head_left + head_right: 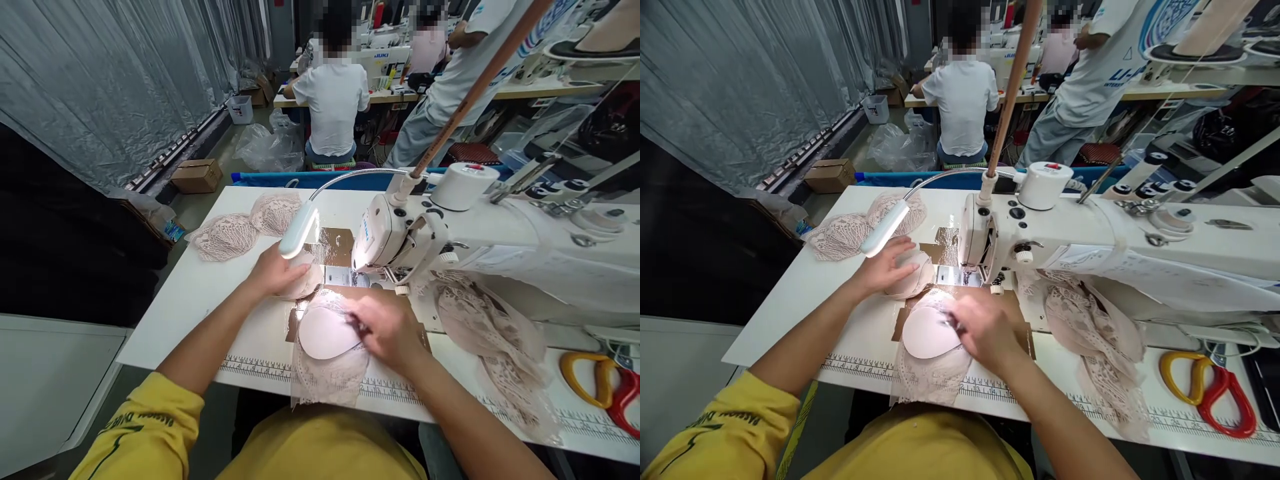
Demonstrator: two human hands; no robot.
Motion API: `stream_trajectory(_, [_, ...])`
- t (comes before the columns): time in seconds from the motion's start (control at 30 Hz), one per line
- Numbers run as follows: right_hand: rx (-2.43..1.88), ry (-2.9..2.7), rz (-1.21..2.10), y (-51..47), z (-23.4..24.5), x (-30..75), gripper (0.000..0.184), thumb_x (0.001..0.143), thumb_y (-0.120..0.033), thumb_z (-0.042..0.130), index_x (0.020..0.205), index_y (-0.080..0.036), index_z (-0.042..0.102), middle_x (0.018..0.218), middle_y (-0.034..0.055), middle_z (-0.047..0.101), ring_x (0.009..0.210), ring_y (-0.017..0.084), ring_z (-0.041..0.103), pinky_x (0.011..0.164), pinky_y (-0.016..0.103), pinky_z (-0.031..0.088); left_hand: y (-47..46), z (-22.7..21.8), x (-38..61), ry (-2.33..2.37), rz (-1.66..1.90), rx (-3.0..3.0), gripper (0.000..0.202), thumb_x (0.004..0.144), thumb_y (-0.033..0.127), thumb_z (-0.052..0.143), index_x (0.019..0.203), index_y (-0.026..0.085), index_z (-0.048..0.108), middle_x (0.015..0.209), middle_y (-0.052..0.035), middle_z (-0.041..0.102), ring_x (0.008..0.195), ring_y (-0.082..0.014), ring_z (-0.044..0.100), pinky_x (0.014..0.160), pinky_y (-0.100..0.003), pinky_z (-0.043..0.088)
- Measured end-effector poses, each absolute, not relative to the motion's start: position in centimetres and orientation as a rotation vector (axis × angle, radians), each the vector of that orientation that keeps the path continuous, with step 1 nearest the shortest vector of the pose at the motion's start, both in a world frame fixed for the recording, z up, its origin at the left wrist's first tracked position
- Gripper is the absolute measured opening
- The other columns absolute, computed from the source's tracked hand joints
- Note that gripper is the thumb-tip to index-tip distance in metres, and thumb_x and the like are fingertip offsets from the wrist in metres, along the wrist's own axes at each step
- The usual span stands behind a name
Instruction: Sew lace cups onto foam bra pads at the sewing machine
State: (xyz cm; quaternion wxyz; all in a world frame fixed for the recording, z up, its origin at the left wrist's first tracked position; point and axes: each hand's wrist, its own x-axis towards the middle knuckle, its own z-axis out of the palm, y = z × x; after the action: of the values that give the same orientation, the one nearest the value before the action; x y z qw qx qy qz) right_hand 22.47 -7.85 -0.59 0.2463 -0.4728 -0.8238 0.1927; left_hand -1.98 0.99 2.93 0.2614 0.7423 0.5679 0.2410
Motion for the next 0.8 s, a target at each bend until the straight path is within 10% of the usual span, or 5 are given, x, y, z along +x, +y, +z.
stream_trajectory(0.13, [-0.966, -2.609, 0.569, -8.4, -0.2, 21.7, 0.035, 0.068, -0.004, 0.051, 0.092, -0.024, 0.065, 0.110, 0.0069, 0.064, 0.080, 0.018, 0.060, 0.059, 0.026, 0.041, 3.0, 1.1, -1.5, 1.510, 0.452, 1.961, 0.049, 0.061, 0.034, 0.073, 0.106, 0.018, 0.063, 0.102, -0.0083, 0.063, 0.097, -0.0284, 0.056, 0.076, -0.031, 0.042])
stream_trajectory(0.33, [-1.347, -2.448, 0.845, -7.9, 1.1, 24.7, 0.018, 0.068, -0.005, 0.049, 0.065, -0.021, 0.057, 0.071, 0.0015, 0.062, 0.066, 0.018, 0.057, 0.058, 0.028, 0.042, 1.8, 0.2, -2.0, 1.290, 0.407, 1.791, 0.016, 0.074, 0.033, 0.058, 0.072, 0.017, 0.058, 0.064, 0.0017, 0.053, 0.059, -0.0133, 0.050, 0.055, -0.023, 0.035])
stream_trajectory(0.6, [-1.335, -1.752, 1.256, -5.6, -0.1, 21.4, 0.051, 0.076, -0.040, 0.067, 0.122, -0.018, 0.057, 0.107, 0.0092, 0.066, 0.101, 0.024, 0.061, 0.087, 0.037, 0.049, 0.9, 0.5, -1.7, 0.951, 0.576, 1.341, 0.026, 0.077, 0.040, 0.063, 0.076, 0.016, 0.054, 0.064, 0.0038, 0.049, 0.056, -0.0084, 0.044, 0.055, -0.021, 0.034])
stream_trajectory(0.8, [-1.316, -1.781, 1.170, -5.4, -0.3, 19.3, 0.021, 0.085, -0.033, 0.056, 0.072, -0.018, 0.058, 0.069, -0.0009, 0.057, 0.066, 0.014, 0.051, 0.063, 0.027, 0.042, 0.3, 1.4, -1.9, 0.929, 0.539, 1.651, 0.015, 0.077, 0.028, 0.061, 0.086, 0.017, 0.061, 0.093, -0.0029, 0.062, 0.081, -0.0151, 0.056, 0.073, -0.026, 0.043])
